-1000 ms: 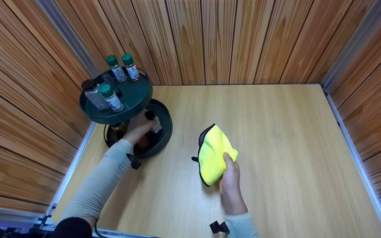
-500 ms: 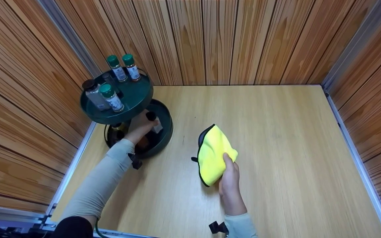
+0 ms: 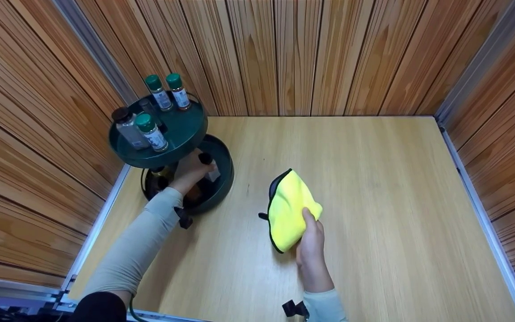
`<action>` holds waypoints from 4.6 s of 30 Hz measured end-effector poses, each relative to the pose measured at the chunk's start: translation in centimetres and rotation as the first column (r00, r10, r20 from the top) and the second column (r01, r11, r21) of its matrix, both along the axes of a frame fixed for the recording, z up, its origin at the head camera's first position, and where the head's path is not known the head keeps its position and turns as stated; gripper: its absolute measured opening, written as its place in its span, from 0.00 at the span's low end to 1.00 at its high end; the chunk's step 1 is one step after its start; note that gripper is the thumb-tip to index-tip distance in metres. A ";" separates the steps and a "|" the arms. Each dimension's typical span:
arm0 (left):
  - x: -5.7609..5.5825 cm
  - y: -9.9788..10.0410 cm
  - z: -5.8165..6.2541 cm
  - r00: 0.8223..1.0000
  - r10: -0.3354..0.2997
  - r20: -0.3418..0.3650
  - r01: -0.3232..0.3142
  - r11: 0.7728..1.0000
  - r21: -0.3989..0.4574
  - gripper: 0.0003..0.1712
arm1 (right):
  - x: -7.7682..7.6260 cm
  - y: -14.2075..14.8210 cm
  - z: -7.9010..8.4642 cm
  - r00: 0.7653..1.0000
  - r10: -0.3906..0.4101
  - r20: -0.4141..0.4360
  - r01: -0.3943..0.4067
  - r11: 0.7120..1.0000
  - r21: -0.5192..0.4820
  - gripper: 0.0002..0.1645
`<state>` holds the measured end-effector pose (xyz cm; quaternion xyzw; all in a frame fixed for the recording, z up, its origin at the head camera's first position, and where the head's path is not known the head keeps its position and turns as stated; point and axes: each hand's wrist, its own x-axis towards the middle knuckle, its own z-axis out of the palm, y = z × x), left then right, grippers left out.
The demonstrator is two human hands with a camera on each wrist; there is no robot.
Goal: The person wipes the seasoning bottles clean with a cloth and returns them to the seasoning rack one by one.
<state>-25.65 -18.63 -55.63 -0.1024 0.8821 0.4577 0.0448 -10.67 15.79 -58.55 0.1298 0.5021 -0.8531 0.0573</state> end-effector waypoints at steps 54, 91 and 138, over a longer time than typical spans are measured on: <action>3.0 1.1 3.1 0.981 -0.114 -0.155 0.039 0.907 -0.420 0.48 | -2.8 5.8 2.5 0.975 -0.209 -0.073 0.221 0.898 0.381 0.23; 8.1 4.8 4.3 0.924 -0.313 -0.220 0.207 0.892 -0.401 0.39 | -4.7 1.3 -1.0 0.936 0.304 0.176 -0.310 0.477 0.823 0.30; 11.5 8.2 0.6 0.819 -0.532 -0.215 0.369 0.776 -0.511 0.30 | -1.9 2.9 -3.0 0.643 0.754 -0.132 0.026 0.151 0.988 0.37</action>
